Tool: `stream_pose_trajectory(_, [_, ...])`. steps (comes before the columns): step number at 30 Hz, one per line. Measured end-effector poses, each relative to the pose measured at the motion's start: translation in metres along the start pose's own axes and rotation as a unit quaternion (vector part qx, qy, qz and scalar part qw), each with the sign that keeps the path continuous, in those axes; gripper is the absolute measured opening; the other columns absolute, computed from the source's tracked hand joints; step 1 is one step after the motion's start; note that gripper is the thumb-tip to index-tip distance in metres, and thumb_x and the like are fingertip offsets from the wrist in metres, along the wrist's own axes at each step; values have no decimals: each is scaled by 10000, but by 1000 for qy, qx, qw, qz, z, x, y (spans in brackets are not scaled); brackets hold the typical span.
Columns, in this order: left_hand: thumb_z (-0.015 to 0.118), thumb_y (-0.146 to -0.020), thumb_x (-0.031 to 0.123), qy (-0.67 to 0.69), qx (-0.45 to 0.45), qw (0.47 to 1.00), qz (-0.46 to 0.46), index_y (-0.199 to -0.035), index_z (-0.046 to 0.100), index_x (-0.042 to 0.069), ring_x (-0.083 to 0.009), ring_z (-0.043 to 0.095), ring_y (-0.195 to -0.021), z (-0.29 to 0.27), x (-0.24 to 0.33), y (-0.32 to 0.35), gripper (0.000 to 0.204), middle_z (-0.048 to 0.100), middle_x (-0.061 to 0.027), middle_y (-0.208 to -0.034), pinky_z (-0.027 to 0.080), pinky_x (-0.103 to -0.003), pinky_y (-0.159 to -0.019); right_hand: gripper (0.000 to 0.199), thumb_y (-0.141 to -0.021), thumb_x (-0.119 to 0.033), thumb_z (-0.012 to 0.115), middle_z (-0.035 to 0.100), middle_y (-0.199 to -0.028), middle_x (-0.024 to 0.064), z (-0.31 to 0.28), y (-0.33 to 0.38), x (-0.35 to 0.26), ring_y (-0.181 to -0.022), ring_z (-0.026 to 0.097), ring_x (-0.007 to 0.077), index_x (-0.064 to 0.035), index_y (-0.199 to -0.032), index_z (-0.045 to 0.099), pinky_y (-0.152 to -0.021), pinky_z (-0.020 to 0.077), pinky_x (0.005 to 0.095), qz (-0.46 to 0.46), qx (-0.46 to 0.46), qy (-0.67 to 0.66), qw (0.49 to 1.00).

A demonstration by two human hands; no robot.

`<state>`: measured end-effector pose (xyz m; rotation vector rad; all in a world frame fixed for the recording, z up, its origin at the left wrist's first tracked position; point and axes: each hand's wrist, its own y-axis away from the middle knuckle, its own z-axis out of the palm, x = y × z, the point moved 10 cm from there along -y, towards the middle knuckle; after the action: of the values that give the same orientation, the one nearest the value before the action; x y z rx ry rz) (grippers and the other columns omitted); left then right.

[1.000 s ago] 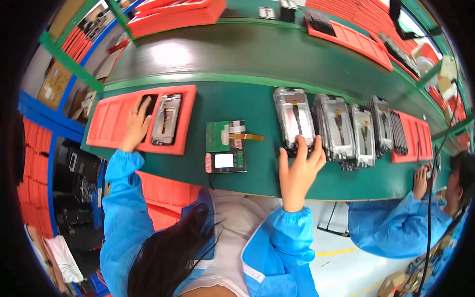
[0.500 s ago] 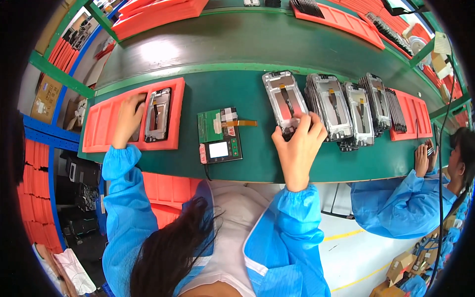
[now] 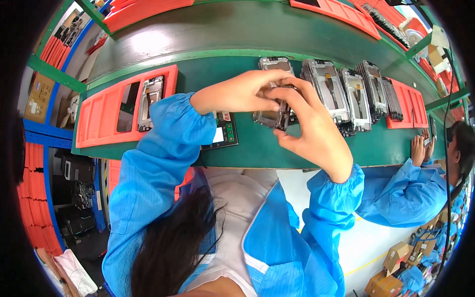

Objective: Assembling internal components and testing the display of mobile phones.

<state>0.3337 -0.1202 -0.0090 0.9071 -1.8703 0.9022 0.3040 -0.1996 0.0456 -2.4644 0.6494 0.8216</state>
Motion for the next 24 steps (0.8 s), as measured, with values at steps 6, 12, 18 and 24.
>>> stream_pose_trajectory(6, [638,-862,42,184,79,978,-50,-1146,556,-38,-112,579,-757,-13,-36,0,306,636,-57,-969,496,-278,-677,485,-694,79,579,424,-1377,163,2,16,6,-1190,505,334,-53,-1160,573,-969,433,378,-3,110,-27,994])
stream_pose_trajectory(12, [596,-905,48,234,174,956,-31,-1082,572,-35,-92,560,-742,-32,-47,23,197,628,-29,-958,478,-248,-669,497,-788,27,575,327,-1450,184,69,55,17,-1328,348,364,-64,-1275,533,-1084,293,414,103,238,31,965])
stream_pose_trajectory(18, [577,-920,66,226,142,963,-43,-1071,571,-29,-89,547,-717,-33,-46,26,178,621,-31,-972,474,-244,-672,549,-802,-2,600,303,-1452,196,105,53,32,-1361,274,364,-65,-1333,479,-1106,241,424,160,282,-73,943])
stream_pose_trajectory(24, [554,-929,64,207,133,969,-39,-1052,567,-29,-87,539,-706,-36,-49,25,155,615,-43,-964,473,-246,-674,471,-807,-17,611,335,-1407,184,100,35,38,-1304,323,363,-54,-1267,515,-1055,299,411,175,307,-18,935])
